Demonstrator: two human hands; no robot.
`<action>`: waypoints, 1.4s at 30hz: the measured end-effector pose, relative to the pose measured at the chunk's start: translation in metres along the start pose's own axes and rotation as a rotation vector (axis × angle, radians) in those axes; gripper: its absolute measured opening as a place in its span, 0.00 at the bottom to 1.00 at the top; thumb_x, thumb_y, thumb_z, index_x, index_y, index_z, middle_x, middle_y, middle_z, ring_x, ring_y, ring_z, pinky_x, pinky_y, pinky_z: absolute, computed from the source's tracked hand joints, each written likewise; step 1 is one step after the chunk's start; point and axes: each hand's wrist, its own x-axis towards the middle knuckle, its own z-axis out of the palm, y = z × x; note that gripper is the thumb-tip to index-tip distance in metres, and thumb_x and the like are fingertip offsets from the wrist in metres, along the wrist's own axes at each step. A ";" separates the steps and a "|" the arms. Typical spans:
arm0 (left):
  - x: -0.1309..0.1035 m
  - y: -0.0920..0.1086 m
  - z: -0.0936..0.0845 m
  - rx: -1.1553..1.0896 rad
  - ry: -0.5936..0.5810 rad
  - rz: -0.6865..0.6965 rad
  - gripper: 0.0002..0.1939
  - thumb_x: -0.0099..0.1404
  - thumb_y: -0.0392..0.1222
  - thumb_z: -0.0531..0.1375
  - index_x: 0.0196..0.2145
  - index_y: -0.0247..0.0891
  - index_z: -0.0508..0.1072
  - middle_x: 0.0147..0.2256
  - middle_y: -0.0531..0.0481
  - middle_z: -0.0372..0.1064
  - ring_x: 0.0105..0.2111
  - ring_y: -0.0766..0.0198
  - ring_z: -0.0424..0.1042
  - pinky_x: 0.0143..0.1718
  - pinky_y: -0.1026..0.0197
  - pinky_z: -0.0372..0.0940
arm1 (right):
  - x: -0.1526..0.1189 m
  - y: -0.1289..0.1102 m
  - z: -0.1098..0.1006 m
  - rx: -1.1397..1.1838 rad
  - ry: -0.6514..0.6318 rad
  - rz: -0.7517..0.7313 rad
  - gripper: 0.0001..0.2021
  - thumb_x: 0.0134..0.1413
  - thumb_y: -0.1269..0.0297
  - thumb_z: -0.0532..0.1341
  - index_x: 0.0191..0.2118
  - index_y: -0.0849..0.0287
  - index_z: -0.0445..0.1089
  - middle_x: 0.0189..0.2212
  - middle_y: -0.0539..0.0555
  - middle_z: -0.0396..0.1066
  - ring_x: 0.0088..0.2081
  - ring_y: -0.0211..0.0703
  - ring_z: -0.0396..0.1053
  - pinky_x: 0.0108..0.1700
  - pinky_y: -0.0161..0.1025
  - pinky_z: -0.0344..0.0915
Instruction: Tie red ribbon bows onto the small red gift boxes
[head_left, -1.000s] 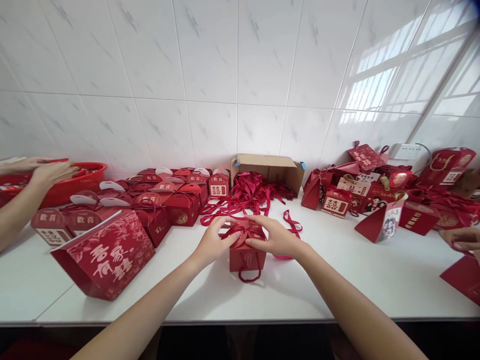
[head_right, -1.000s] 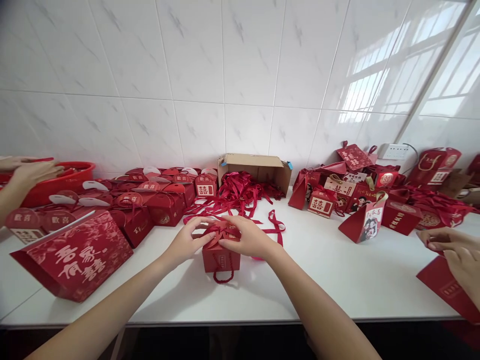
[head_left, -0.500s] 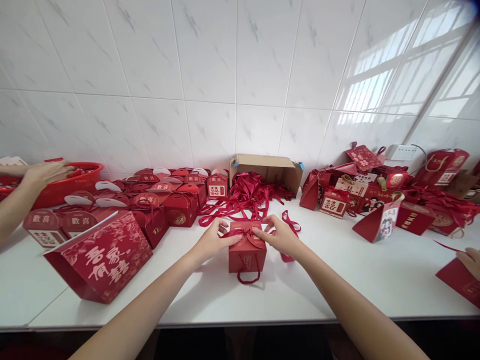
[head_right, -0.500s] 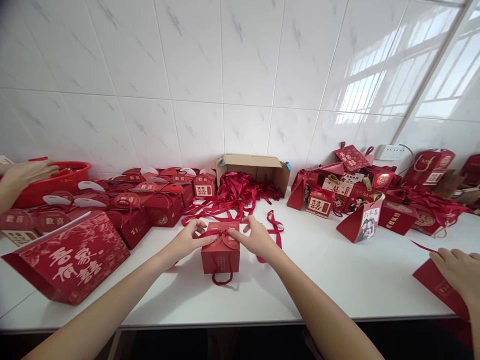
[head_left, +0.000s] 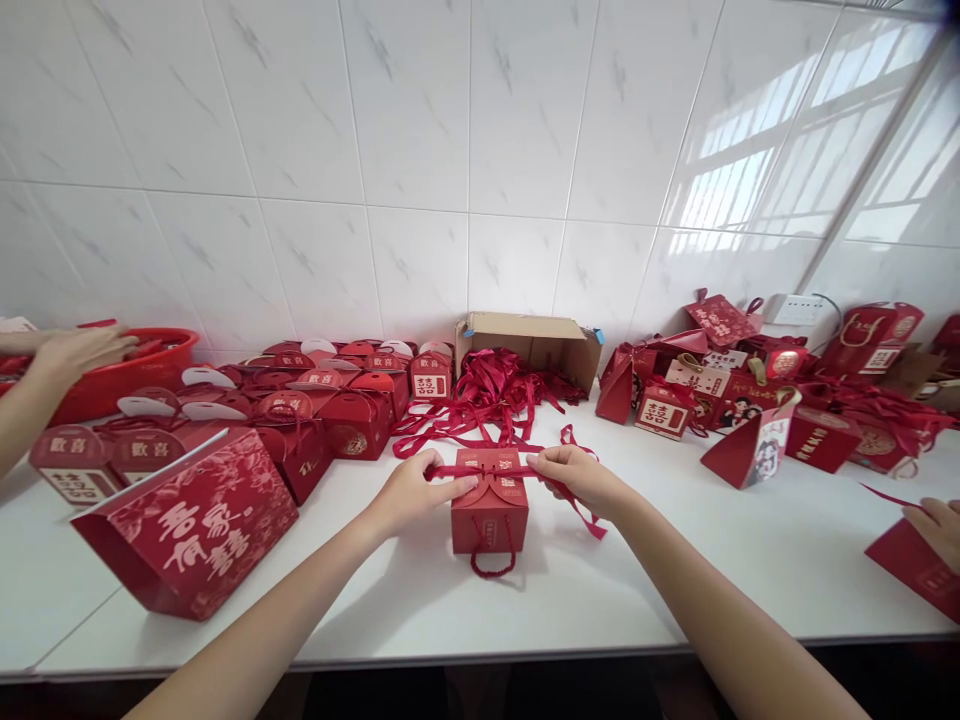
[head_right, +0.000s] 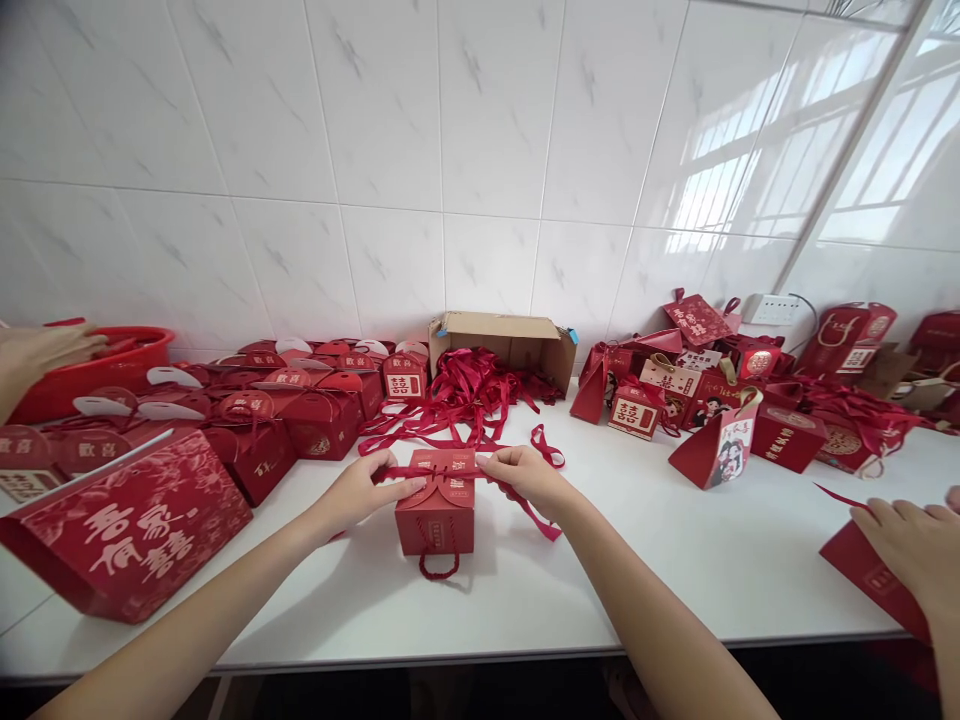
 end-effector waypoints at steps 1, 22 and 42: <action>0.000 0.003 -0.001 0.005 0.056 0.055 0.23 0.48 0.59 0.65 0.28 0.39 0.62 0.30 0.53 0.62 0.31 0.61 0.63 0.31 0.60 0.58 | -0.002 -0.004 -0.001 0.056 -0.022 -0.014 0.25 0.45 0.40 0.63 0.22 0.60 0.60 0.19 0.45 0.54 0.22 0.32 0.50 0.26 0.34 0.49; 0.007 0.060 0.021 0.127 0.414 0.399 0.13 0.55 0.40 0.59 0.39 0.40 0.63 0.42 0.47 0.65 0.45 0.54 0.66 0.48 0.51 0.56 | 0.003 -0.023 0.026 0.061 0.064 -0.264 0.17 0.49 0.56 0.64 0.44 0.59 0.74 0.31 0.52 0.74 0.33 0.40 0.69 0.39 0.39 0.64; 0.007 0.031 -0.019 -0.362 -0.233 -0.054 0.22 0.51 0.56 0.63 0.16 0.38 0.61 0.18 0.56 0.54 0.20 0.69 0.52 0.23 0.63 0.50 | 0.020 -0.022 0.069 -0.129 0.426 -0.291 0.05 0.49 0.64 0.56 0.26 0.57 0.63 0.22 0.50 0.69 0.26 0.41 0.66 0.32 0.38 0.61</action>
